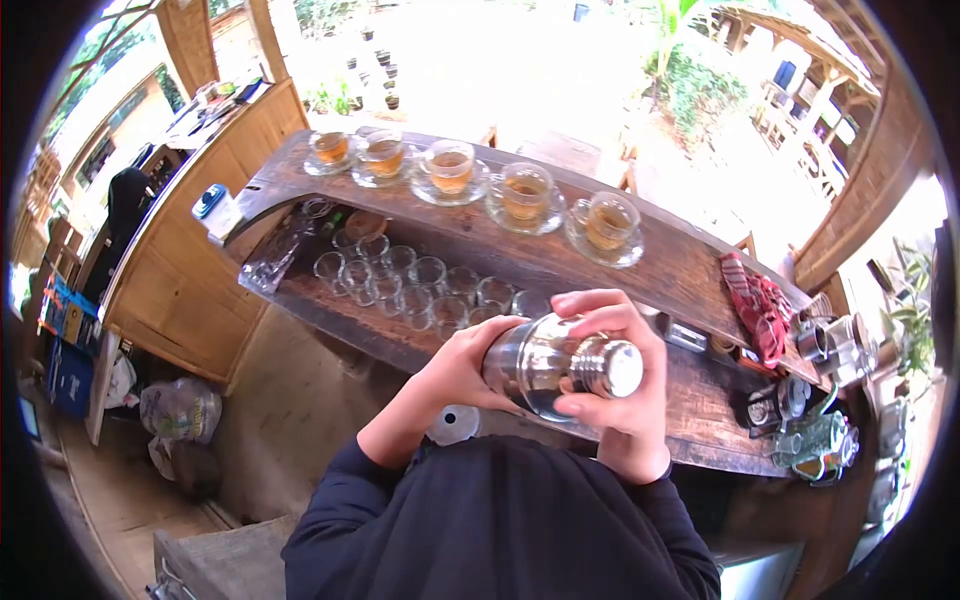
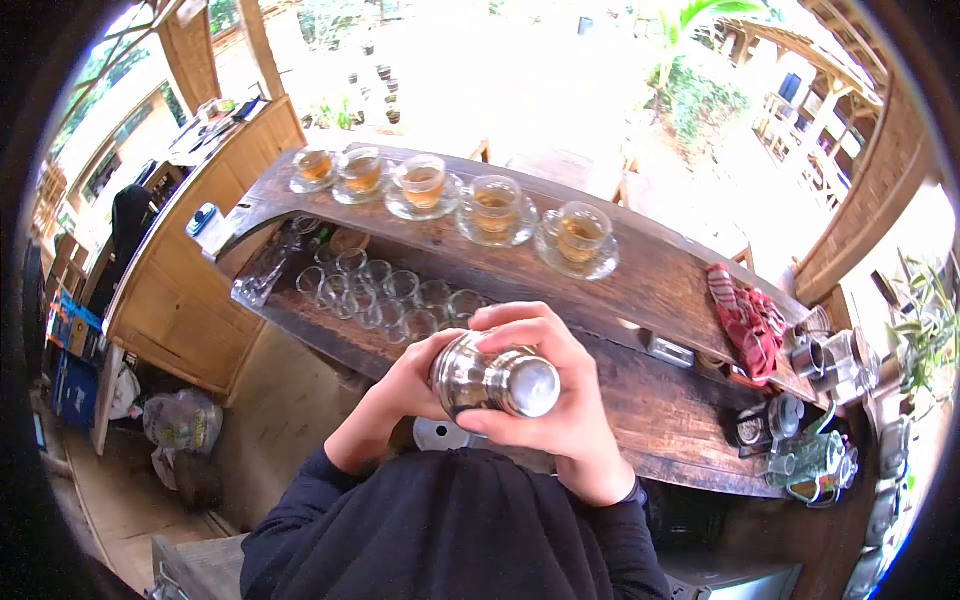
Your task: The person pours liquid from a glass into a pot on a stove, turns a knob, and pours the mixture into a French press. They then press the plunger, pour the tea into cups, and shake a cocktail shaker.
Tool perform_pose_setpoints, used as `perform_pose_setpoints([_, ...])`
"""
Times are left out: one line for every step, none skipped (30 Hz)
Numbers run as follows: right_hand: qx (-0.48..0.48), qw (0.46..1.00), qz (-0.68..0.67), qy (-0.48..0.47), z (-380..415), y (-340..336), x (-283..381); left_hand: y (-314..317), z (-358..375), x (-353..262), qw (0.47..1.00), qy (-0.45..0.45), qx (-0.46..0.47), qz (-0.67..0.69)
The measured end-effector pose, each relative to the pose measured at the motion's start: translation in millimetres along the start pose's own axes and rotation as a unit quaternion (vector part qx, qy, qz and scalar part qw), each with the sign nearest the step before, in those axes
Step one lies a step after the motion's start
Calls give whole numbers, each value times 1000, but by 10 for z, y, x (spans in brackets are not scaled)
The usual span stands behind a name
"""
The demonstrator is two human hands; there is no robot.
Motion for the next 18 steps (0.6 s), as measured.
perform_pose_setpoints([21, 1000, 18, -15, -65, 109, -78, -85, 96, 33, 1000, -25, -16, 6])
perform_pose_setpoints([40, 998, 36, -31, -120, 206, -185, -178, 178, 40, 999, -26, -22, 2])
perform_pose_setpoints([49, 999, -4, -16, -143, 307, -279, -273, 250, 45, 999, -26, -28, -8])
perform_pose_setpoints([39, 999, -8, -24, -167, 417, -346, -356, 319, 51, 999, -26, -33, -18])
perform_pose_setpoints([35, 999, -14, -30, -192, 510, -387, -424, 394, 82, 998, -41, -36, -17])
perform_pose_setpoints([31, 999, -21, -35, -214, 585, -425, -479, 450, 85, 998, -42, -39, -19])
perform_pose_setpoints([34, 999, -23, -36, -240, 645, -468, -534, 495, 81, 998, -30, -56, -18])
perform_pose_setpoints([34, 998, -32, -51, -267, 692, -506, -584, 533, 79, 997, -18, -73, -16])
perform_pose_setpoints([34, 996, -42, -66, -291, 733, -545, -637, 568, 62, 996, -16, -92, -7])
perform_pose_setpoints([35, 996, -44, -69, -308, 775, -596, -680, 605, 62, 996, -15, -92, -10])
perform_pose_setpoints([37, 995, -48, -84, -312, 812, -640, -730, 643, 68, 994, -17, -110, -22])
perform_pose_setpoints([39, 993, -52, -99, -312, 845, -679, -774, 678, 78, 991, -19, -128, -34])
perform_pose_setpoints([27, 993, -60, -99, -300, 881, -720, -801, 716, 101, 989, -18, -142, -47])
perform_pose_setpoints([20, 993, -66, -94, -292, 913, -746, -806, 755, 134, 988, -23, -145, -42])
perform_pose_setpoints([15, 994, -67, -88, -285, 934, -759, -802, 784, 139, 987, -24, -151, -46])
perform_pose_setpoints([10, 994, -68, -80, -273, 942, -765, -792, 808, 132, 986, -26, -155, -49])
perform_pose_setpoints([13, 994, -69, -80, -265, 939, -751, -780, 823, 120, 986, -26, -157, -50])
perform_pose_setpoints([22, 993, -70, -89, -253, 930, -718, -761, 835, 100, 985, -24, -164, -55])
Point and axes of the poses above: each hand's wrist, its own z-axis away from the middle knuckle, its own y-axis out of the palm, x = y × z, the point moved 3 cm from there along -z, towards the middle knuckle, and after that the axes turned 6 degrees about -z, right-handed, at the moved point
